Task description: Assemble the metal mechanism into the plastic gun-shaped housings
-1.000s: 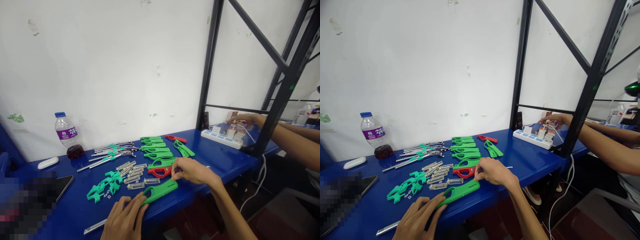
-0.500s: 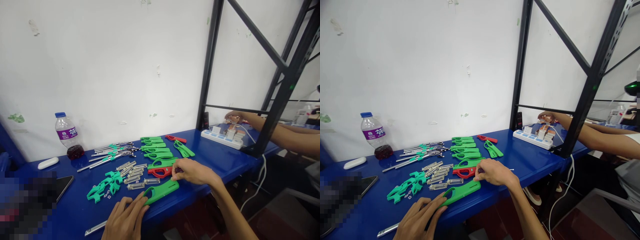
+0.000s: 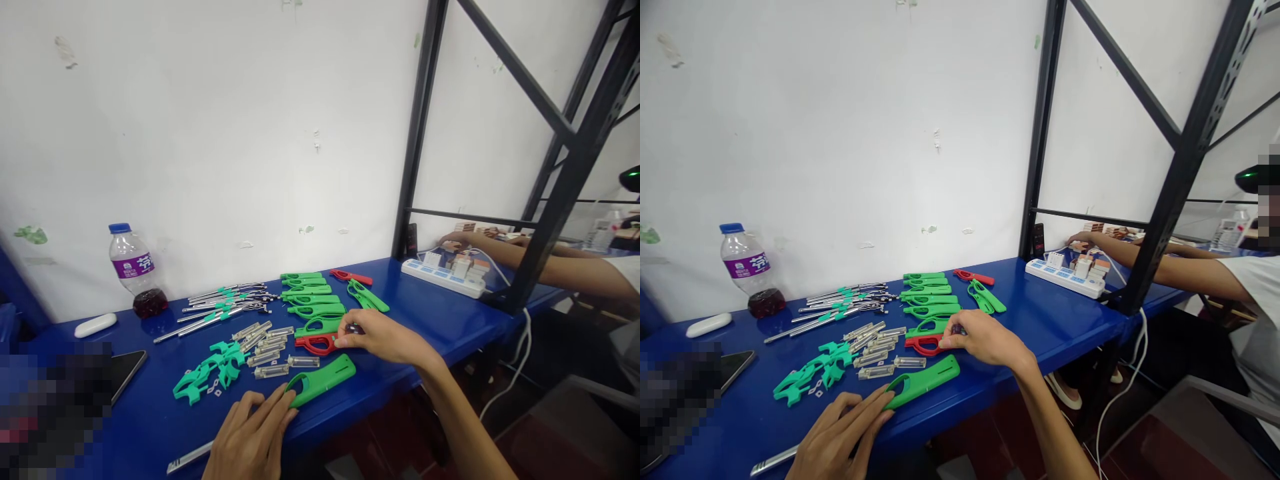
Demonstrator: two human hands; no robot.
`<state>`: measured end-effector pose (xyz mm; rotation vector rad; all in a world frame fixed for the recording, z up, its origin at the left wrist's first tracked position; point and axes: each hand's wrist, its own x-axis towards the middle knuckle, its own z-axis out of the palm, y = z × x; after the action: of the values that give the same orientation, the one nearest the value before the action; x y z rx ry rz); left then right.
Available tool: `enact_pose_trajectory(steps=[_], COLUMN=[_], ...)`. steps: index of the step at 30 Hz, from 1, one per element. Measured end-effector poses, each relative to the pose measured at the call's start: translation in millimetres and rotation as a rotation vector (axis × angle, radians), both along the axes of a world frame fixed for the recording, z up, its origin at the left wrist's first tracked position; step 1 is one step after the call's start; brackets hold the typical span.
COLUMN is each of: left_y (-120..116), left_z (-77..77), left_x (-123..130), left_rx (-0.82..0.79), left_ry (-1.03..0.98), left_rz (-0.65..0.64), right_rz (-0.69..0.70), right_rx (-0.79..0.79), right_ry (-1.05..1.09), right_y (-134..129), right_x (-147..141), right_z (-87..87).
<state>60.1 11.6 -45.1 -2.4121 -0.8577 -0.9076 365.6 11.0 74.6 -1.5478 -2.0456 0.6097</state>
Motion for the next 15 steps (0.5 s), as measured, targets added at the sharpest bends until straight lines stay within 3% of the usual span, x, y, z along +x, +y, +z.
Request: enact_pose_trajectory(steps=[8,15], left_y=[-2,-2], left_z=[0.3,3.8], left_x=[2,4], left_rx=[0.006,-0.001], left_ry=[-0.012,0.003], left_rz=[0.013,0.002], right_rz=[-0.073,-0.078], right_rx=[0.131,0.146], right_ry=[0.110,0.042], right_y=[19,37], right_x=[-41,-76], right_z=[-13.3,-26.8])
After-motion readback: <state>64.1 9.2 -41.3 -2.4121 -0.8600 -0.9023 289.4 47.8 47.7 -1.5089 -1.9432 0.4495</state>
